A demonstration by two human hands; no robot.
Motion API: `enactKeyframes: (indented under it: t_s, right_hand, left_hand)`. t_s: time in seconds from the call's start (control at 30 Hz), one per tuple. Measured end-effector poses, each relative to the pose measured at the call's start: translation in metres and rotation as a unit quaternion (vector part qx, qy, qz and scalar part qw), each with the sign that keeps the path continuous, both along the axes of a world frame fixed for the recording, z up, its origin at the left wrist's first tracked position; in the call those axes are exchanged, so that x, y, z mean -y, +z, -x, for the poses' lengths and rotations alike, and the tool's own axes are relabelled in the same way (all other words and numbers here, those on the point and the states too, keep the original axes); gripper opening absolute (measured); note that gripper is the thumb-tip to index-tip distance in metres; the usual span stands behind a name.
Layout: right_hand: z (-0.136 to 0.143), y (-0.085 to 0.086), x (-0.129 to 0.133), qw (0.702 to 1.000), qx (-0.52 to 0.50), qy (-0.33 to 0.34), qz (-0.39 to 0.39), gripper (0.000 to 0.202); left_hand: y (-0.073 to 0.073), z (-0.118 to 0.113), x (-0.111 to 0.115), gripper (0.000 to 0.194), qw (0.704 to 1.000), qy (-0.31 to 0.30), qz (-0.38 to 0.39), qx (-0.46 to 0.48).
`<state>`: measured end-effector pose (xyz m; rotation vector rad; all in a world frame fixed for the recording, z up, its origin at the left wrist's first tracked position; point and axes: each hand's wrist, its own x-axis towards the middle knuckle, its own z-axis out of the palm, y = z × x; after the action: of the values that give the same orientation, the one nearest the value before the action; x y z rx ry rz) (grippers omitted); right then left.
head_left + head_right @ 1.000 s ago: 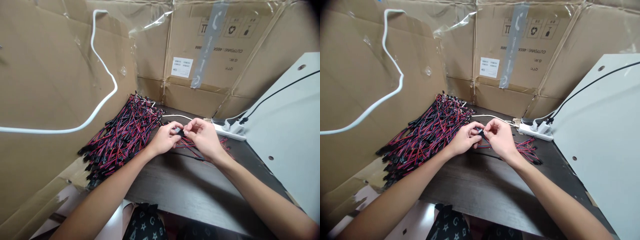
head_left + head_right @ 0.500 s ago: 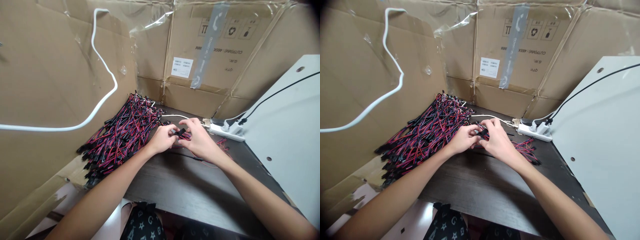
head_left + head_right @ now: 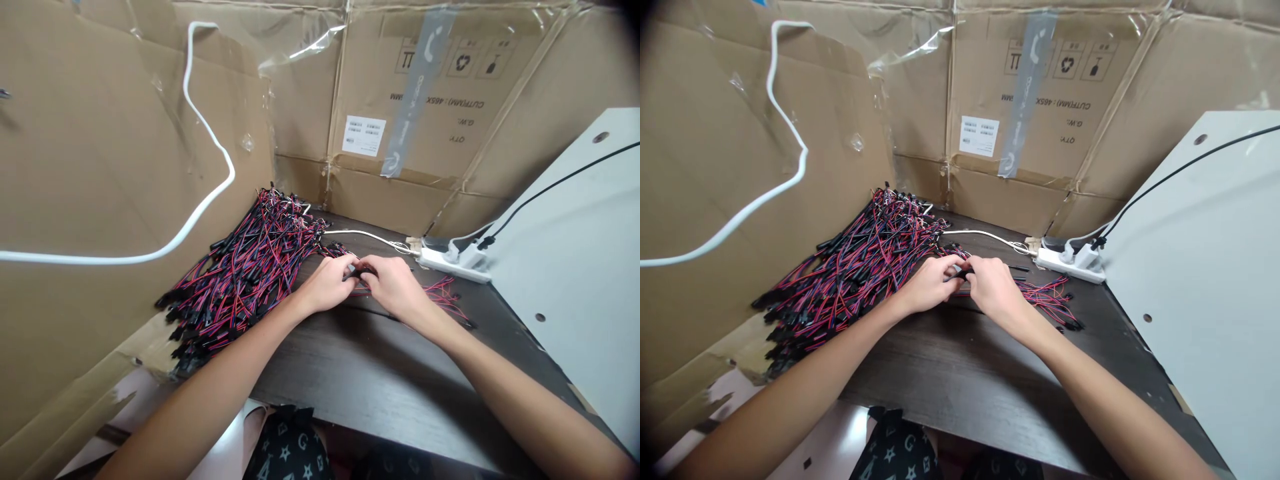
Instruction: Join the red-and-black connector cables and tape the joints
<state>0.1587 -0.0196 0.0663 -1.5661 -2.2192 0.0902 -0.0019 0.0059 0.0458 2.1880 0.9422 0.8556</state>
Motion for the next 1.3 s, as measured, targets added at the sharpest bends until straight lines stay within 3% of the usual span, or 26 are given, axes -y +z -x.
enactKeyframes:
  t_s: [0.2, 0.6, 0.77, 1.13, 1.3]
  right_hand:
    - [-0.0055, 0.0021, -0.0032, 0.999, -0.035, 0.010, 0.008, 0.016]
    - [-0.0029, 0.0036, 0.0003, 0.998, -0.053, 0.004, 0.028, 0.011]
    - [-0.0020, 0.0021, 0.0012, 0.999, -0.038, 0.009, 0.028, 0.010]
    - [-0.0036, 0.0029, -0.0035, 0.991, -0.102, 0.071, 0.045, 0.015]
    - [-0.0022, -0.0020, -0.0039, 0.995, -0.061, 0.075, 0.007, 0.015]
  left_hand:
    - [0.0018, 0.0024, 0.0016, 0.039, 1.000, -0.006, 0.000, 0.007]
    - [-0.0004, -0.0004, 0.0013, 0.026, 0.996, 0.079, -0.038, -0.015]
    - [0.0009, 0.0005, 0.0028, 0.020, 0.996, 0.072, -0.039, -0.029]
    - [0.0020, 0.0004, 0.0002, 0.012, 0.997, 0.079, -0.015, 0.012]
    - [0.0005, 0.0007, -0.0017, 0.010, 0.997, 0.073, -0.013, 0.025]
